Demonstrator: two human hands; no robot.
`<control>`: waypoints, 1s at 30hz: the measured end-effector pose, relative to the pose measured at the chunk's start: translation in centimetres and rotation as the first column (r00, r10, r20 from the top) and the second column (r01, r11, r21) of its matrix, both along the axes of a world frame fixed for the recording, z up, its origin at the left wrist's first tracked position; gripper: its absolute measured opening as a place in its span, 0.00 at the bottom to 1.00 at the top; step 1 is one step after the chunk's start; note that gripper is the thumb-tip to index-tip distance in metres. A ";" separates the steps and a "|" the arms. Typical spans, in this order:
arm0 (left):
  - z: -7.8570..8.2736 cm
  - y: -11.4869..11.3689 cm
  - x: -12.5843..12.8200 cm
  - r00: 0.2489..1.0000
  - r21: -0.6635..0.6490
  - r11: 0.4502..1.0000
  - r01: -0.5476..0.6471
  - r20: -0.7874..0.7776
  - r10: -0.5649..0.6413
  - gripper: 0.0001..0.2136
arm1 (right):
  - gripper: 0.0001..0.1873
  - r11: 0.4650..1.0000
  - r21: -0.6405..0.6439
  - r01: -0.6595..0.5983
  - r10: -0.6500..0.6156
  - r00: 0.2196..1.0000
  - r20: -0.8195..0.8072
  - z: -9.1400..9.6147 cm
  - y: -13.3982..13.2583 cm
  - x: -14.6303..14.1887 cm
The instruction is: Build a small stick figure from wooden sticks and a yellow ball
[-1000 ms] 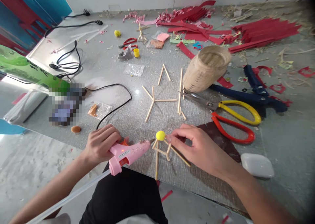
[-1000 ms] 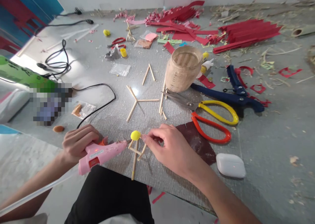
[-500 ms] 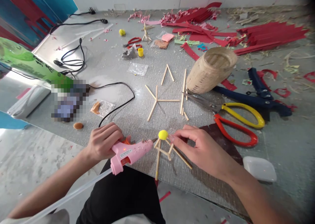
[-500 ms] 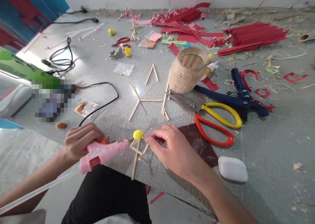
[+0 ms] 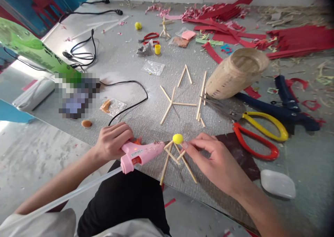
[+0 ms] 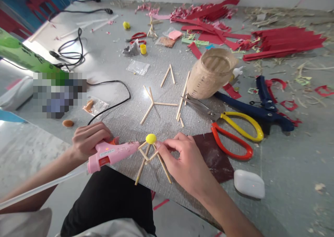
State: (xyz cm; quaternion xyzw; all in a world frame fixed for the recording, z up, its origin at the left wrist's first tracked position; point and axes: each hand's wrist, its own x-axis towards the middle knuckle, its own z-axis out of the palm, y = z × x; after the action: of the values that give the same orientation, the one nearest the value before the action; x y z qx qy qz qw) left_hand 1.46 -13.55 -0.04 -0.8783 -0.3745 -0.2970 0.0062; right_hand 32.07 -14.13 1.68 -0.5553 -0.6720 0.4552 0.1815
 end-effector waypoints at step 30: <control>-0.1 -0.1 -0.4 0.998 0.018 1.000 -0.011 0.061 0.010 0.20 | 0.28 0.979 0.193 -0.063 0.050 0.996 0.071 0.1 0.1 -0.3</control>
State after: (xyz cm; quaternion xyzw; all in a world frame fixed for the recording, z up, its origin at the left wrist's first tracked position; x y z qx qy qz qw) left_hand 1.11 -13.68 -0.11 -0.8668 -0.3766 -0.3270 0.0044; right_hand 31.75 -14.07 1.79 -0.5302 -0.7345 0.3735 0.1997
